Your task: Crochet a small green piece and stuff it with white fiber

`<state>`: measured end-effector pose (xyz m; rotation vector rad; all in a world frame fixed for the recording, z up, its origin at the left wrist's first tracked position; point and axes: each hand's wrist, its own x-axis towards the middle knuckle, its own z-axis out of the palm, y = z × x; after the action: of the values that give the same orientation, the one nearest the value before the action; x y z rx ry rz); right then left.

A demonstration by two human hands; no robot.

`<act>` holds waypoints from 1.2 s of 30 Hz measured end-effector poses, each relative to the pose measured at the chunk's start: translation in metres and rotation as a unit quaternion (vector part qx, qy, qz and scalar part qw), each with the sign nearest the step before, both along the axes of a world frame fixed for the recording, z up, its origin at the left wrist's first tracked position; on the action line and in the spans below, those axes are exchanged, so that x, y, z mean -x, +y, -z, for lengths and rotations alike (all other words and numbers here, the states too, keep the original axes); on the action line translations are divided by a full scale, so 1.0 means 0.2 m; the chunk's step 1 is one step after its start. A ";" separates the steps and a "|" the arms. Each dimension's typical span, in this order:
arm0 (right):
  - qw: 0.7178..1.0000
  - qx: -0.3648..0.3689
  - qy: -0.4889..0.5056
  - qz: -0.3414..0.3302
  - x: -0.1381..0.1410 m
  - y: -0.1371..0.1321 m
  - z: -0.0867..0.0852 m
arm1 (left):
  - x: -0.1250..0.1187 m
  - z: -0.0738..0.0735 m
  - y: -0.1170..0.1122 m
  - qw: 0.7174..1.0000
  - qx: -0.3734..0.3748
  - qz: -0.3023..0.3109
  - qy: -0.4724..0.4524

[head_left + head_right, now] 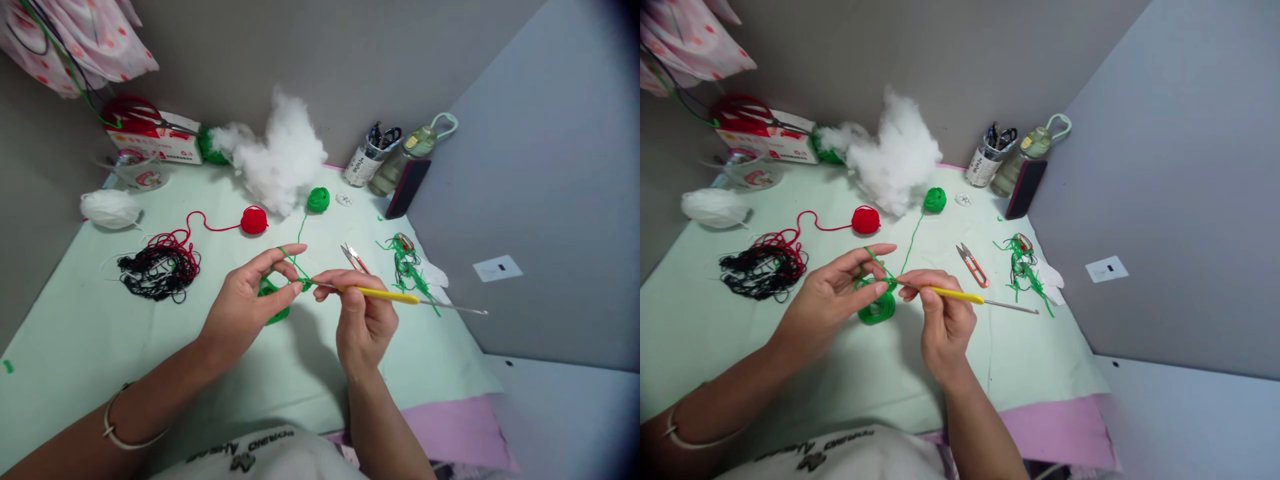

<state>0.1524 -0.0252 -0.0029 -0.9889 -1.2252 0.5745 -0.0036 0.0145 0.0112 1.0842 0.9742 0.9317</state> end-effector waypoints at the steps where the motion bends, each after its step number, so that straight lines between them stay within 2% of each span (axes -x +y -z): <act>1: 1.000 -0.004 -0.003 -0.002 0.00 0.00 0.00 | 0.00 0.00 0.00 1.000 -0.003 0.000 0.004; 8: 0.993 -0.066 -0.094 0.010 0.00 0.00 0.04 | -0.01 0.00 0.00 0.999 -0.020 -0.011 0.035; 12: 0.994 -0.042 -0.097 0.008 -0.01 0.00 0.03 | -0.01 0.00 -0.01 0.998 -0.027 -0.036 0.048; 15: 0.994 -0.040 -0.103 -0.003 -0.02 0.00 0.03 | -0.02 0.00 -0.03 0.988 -0.101 -0.083 0.086; 18: 0.979 -0.075 -0.189 0.002 -0.01 -0.01 0.05 | -0.03 0.00 -0.05 0.969 -0.186 -0.119 0.113; 20: 0.957 -0.092 -0.272 0.037 0.00 -0.02 0.08 | -0.04 0.00 -0.05 0.977 -0.157 -0.120 0.085; 23: 0.931 -0.108 -0.335 0.097 0.01 -0.04 0.11 | -0.04 0.01 -0.03 0.998 0.016 -0.044 -0.045; 25: 0.945 -0.099 -0.298 0.096 0.01 -0.04 0.10 | -0.04 0.01 -0.01 0.983 0.125 0.024 -0.131; 27: 0.974 -0.074 -0.197 0.078 0.00 -0.03 0.07 | -0.03 0.01 0.01 0.970 0.171 0.042 -0.167; 29: 0.995 -0.043 -0.070 0.057 0.00 -0.01 0.03 | -0.02 0.00 0.02 0.973 0.162 0.021 -0.163; 32: 0.998 0.018 0.064 -0.002 0.00 0.02 0.00 | -0.01 -0.01 0.01 0.982 0.123 0.008 -0.144; 34: 0.995 0.047 0.078 -0.030 0.01 0.03 0.00 | -0.01 0.00 0.00 0.985 0.108 0.022 -0.134; 36: 0.997 0.057 0.056 -0.024 0.02 0.03 0.01 | -0.02 0.01 -0.01 0.988 0.095 0.029 -0.118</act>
<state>0.1487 -0.0189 -0.0049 -1.0121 -1.1285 0.7348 0.0007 0.0118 0.0100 0.8168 0.8131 0.8780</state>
